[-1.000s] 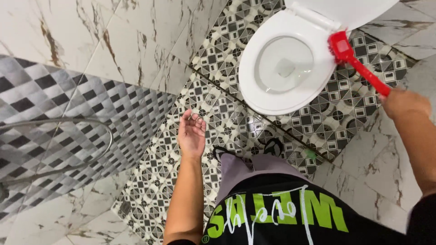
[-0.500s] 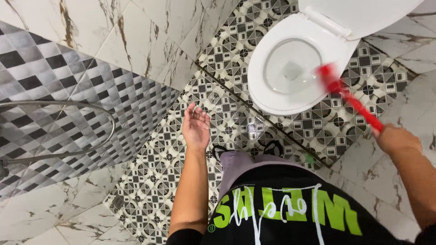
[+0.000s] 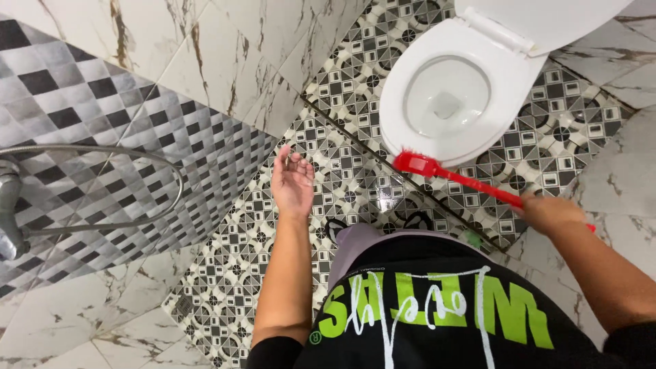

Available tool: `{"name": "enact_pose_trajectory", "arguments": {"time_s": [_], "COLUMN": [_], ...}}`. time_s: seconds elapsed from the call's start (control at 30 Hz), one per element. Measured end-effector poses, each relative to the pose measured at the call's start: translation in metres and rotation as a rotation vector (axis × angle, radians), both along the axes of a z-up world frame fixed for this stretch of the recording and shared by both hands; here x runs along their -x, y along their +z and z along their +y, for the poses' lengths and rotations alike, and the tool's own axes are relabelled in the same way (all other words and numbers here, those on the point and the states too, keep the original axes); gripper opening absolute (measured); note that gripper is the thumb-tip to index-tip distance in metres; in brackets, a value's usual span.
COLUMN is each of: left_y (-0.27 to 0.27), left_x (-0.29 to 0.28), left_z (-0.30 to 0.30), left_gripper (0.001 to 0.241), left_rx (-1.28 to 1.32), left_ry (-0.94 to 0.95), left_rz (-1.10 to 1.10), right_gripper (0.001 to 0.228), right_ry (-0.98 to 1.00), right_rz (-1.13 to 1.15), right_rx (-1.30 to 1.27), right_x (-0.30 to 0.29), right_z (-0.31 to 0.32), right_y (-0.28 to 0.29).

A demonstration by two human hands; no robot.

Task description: The person scrubs the toilet seat, lid, and bowl with a red toilet brush, then rinses the toilet and the brush using a handheld bidet sprayer.

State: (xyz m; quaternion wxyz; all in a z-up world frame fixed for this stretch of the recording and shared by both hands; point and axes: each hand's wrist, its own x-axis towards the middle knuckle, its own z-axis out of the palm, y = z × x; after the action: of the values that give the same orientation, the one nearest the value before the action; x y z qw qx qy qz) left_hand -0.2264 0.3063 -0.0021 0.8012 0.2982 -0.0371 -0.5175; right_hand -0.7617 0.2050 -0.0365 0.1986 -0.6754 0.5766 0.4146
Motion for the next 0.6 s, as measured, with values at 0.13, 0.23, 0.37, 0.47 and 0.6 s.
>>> {"name": "enact_pose_trajectory", "arguments": {"time_s": [0.13,0.23,0.37,0.47,0.6], "left_y": [0.013,0.022,0.025,0.022,0.024], "left_x": [-0.011,-0.019,-0.025,-0.022,-0.015], "left_z": [0.006,0.012,0.005,0.003,0.002], "left_gripper": [0.031,0.03,0.03,0.03,0.03], "left_rx": [-0.001,-0.002,-0.027,-0.026,-0.029], "left_ry": [0.003,0.013,-0.002,-0.016,-0.033], "left_rz": [-0.108,-0.067,-0.087,-0.097,-0.068], "right_gripper": [0.059,0.057,0.061,0.059,0.056], "right_ry": [-0.077,-0.409,-0.224,-0.397,-0.081], "right_rz": [-0.012,-0.068,0.025,-0.032,-0.032], "right_rx": [0.107,0.26,0.167,0.295,0.196], "right_x": [0.019,0.031,0.061,0.081,0.066], "right_z": [-0.01,-0.007,-0.018,-0.018,-0.02], "right_y": [-0.007,-0.011,-0.014,-0.029,0.002]}}
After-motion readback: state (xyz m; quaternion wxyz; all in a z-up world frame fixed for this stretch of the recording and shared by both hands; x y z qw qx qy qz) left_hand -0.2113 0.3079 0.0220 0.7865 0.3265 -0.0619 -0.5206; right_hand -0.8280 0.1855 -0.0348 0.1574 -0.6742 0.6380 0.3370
